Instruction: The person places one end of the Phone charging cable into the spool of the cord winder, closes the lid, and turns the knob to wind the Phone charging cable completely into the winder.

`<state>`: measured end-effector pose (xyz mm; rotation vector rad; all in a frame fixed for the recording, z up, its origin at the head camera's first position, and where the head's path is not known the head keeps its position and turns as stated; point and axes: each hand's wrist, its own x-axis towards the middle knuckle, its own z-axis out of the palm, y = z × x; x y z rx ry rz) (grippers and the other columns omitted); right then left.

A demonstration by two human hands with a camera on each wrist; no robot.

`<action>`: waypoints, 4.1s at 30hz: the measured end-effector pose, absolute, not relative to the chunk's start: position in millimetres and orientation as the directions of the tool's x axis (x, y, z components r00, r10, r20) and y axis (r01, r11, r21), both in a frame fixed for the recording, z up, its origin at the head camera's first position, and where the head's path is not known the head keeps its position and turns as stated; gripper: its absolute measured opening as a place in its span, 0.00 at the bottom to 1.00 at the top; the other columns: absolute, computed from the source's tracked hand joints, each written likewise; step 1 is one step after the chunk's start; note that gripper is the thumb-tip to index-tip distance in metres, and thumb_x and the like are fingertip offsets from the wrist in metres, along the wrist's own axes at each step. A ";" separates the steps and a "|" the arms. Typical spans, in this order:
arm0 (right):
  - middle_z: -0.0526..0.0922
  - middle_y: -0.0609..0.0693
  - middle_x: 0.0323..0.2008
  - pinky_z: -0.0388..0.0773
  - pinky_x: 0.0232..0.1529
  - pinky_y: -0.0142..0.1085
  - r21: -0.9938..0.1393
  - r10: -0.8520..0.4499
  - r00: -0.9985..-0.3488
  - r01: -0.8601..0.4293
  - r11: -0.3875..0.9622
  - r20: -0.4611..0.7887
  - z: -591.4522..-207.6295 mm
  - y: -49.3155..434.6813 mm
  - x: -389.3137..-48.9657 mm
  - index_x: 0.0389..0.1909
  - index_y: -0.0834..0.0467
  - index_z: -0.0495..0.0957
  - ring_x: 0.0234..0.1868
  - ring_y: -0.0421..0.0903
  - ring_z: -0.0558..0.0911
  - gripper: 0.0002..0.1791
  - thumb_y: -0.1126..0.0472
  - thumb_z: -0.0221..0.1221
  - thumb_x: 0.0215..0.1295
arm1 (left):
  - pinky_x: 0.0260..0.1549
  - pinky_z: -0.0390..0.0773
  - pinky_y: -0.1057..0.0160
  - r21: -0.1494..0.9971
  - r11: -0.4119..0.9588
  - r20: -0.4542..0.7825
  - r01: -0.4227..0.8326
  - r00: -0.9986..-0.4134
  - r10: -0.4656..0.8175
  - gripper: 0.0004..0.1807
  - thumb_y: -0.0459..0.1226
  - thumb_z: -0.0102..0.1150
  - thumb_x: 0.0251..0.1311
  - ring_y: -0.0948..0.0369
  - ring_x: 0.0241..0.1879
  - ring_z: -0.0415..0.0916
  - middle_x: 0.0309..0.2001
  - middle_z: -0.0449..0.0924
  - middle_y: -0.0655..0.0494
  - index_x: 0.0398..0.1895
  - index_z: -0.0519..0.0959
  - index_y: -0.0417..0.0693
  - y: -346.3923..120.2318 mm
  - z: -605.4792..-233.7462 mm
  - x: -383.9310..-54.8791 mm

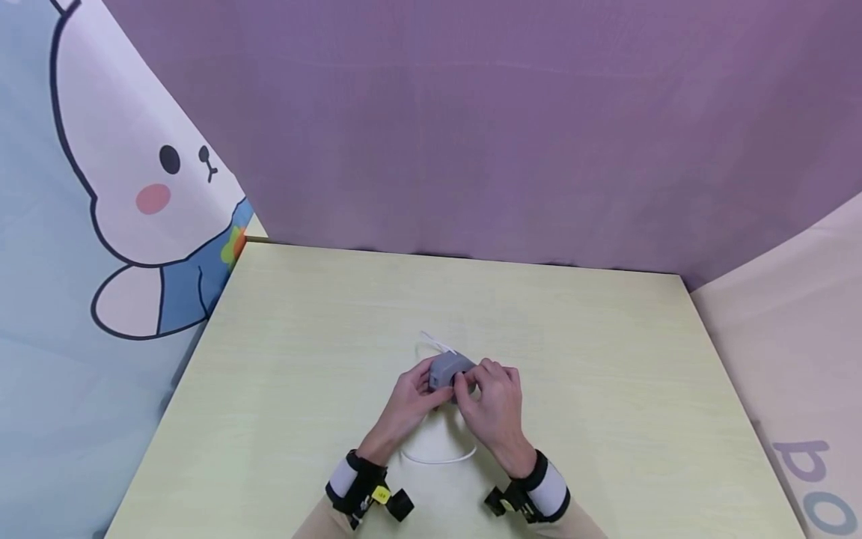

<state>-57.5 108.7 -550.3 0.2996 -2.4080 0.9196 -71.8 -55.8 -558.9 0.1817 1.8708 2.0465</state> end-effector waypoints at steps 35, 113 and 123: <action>0.82 0.50 0.40 0.76 0.43 0.45 -0.111 -0.458 -0.616 -0.665 0.739 0.641 -553.0 140.7 -74.6 0.44 0.50 0.88 0.38 0.48 0.80 0.14 0.61 0.75 0.56 | 0.63 0.78 0.59 0.986 -0.012 -0.153 -0.165 -0.937 0.314 0.32 0.31 0.62 0.69 0.45 0.68 0.73 0.68 0.74 0.36 0.74 0.67 0.36 -61.6 -555.8 -82.0; 0.78 0.47 0.27 0.74 0.42 0.46 -0.294 -0.216 -0.692 -0.539 0.789 0.689 -558.1 120.9 -61.3 0.31 0.58 0.85 0.30 0.47 0.78 0.13 0.52 0.65 0.69 | 0.58 0.79 0.68 0.988 -0.071 -0.109 -0.139 -0.940 0.324 0.33 0.27 0.63 0.66 0.44 0.65 0.75 0.66 0.74 0.32 0.73 0.66 0.32 -58.7 -561.2 -74.3; 0.77 0.46 0.24 0.72 0.40 0.44 -0.365 -0.168 -0.721 -0.519 0.773 0.672 -558.5 116.9 -58.8 0.29 0.58 0.85 0.27 0.46 0.77 0.11 0.55 0.67 0.67 | 0.58 0.79 0.68 0.990 -0.057 -0.107 -0.132 -0.941 0.320 0.33 0.28 0.63 0.67 0.44 0.66 0.74 0.66 0.74 0.33 0.74 0.66 0.33 -59.0 -561.8 -72.8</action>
